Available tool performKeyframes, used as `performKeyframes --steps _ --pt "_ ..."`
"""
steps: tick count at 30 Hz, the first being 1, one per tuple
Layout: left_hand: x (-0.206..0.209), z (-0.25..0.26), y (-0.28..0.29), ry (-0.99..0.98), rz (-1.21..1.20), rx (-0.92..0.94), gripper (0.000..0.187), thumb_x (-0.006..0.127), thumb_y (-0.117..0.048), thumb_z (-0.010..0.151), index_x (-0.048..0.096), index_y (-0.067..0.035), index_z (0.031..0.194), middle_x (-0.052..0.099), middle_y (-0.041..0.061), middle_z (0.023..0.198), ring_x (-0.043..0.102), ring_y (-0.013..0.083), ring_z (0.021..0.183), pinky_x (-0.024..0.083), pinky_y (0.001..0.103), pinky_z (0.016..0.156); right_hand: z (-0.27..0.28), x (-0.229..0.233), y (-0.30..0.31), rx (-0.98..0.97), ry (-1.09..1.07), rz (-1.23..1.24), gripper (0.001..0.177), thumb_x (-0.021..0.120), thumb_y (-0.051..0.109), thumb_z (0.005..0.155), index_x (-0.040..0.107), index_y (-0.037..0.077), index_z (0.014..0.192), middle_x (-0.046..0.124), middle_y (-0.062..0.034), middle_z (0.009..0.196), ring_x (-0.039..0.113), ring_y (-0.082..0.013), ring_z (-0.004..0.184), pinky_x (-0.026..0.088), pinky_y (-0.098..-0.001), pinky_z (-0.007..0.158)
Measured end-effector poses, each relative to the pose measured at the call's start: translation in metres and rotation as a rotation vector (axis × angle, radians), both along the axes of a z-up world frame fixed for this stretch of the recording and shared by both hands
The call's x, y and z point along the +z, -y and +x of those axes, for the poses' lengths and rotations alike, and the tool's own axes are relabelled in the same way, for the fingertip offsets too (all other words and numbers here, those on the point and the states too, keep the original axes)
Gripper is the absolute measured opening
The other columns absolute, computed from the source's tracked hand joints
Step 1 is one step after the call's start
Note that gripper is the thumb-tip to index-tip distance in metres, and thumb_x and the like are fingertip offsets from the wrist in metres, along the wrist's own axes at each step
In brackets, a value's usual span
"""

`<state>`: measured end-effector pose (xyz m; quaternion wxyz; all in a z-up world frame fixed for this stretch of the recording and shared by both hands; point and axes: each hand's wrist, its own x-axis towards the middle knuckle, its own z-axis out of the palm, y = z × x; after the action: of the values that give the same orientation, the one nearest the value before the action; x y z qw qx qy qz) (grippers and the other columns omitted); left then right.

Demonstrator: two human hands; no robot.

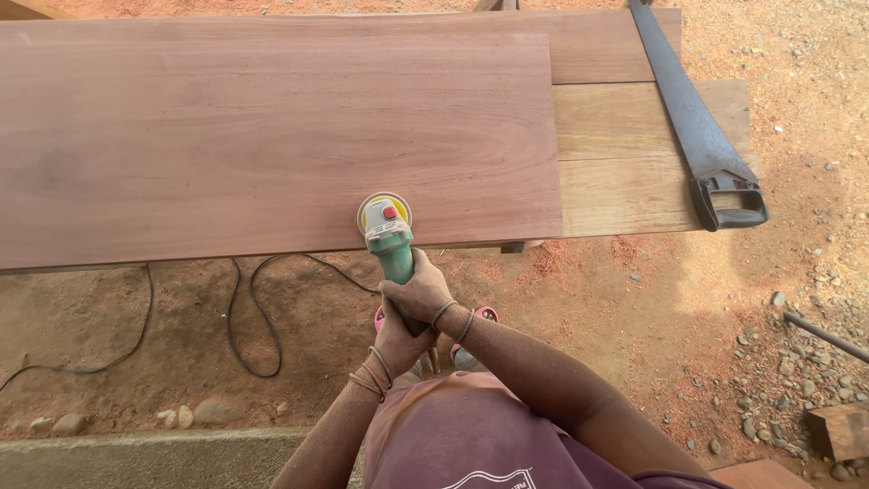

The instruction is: Sanding a large wooden plank with a handheld power sander.

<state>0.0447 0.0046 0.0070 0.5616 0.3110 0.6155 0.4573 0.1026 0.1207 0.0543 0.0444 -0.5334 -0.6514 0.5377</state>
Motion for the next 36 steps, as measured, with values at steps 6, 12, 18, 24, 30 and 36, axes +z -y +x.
performKeyframes --steps 6,12,18,24,30,36 --pt "0.003 0.046 -0.026 -0.032 0.09 -0.158 0.097 0.083 -0.024 0.08 0.013 0.001 0.141 0.063 0.018 0.131 0.068 0.0245 0.121 0.059 0.037 0.101 0.059 -0.011 -0.016 -0.128 0.015 0.05 0.071 0.08 0.033 0.072 0.055 0.003 0.131 0.072 -0.0197 0.115 0.072 -0.0313 0.108 0.056 -0.0419 0.095" --pt "-0.002 0.097 -0.051 -0.177 0.006 -0.352 0.102 0.082 -0.027 0.081 0.006 0.004 0.143 0.064 0.019 0.129 0.068 0.0249 0.119 0.057 0.037 0.101 0.127 -0.02 -0.032 -0.27 -0.028 0.107 0.072 0.08 0.033 0.07 0.055 0.002 0.13 0.072 -0.0182 0.112 0.073 -0.0292 0.102 0.058 -0.0405 0.091" --pt "0.023 0.139 -0.081 -0.087 0.009 -0.442 0.107 0.078 -0.023 0.078 0.0 0.002 0.146 0.061 0.018 0.124 0.068 0.0233 0.114 0.058 0.036 0.096 0.185 -0.024 -0.048 -0.385 0.035 0.12 0.072 0.082 0.033 0.071 0.055 0.0 0.13 0.072 -0.0164 0.111 0.072 -0.0262 0.1 0.058 -0.0397 0.089" --pt "-0.007 0.178 -0.102 -0.057 0.071 -0.587 0.106 0.077 -0.021 0.078 -0.001 0.009 0.143 0.067 0.019 0.115 0.071 0.0232 0.107 0.061 0.035 0.092 0.228 -0.028 -0.058 -0.496 -0.022 0.18 0.061 0.08 0.03 0.073 0.061 -0.001 0.121 0.074 -0.016 0.106 0.074 -0.0253 0.093 0.06 -0.0381 0.083" --pt "0.044 0.166 -0.11 -0.025 -0.012 -0.639 0.113 0.076 -0.02 0.075 -0.005 0.003 0.15 0.066 0.019 0.111 0.071 0.0245 0.101 0.063 0.036 0.088 0.236 -0.025 -0.056 -0.548 -0.012 0.177 0.059 0.079 0.031 0.075 0.058 -0.002 0.12 0.072 -0.0166 0.105 0.073 -0.0248 0.091 0.062 -0.0389 0.08" --pt "0.024 0.118 -0.076 -0.158 0.055 -0.428 0.109 0.082 -0.022 0.078 0.001 0.002 0.147 0.062 0.02 0.122 0.069 0.0253 0.111 0.06 0.036 0.094 0.163 -0.007 -0.045 -0.378 0.001 0.174 0.068 0.081 0.033 0.071 0.057 0.001 0.125 0.072 -0.0172 0.11 0.074 -0.0267 0.097 0.06 -0.0398 0.085"
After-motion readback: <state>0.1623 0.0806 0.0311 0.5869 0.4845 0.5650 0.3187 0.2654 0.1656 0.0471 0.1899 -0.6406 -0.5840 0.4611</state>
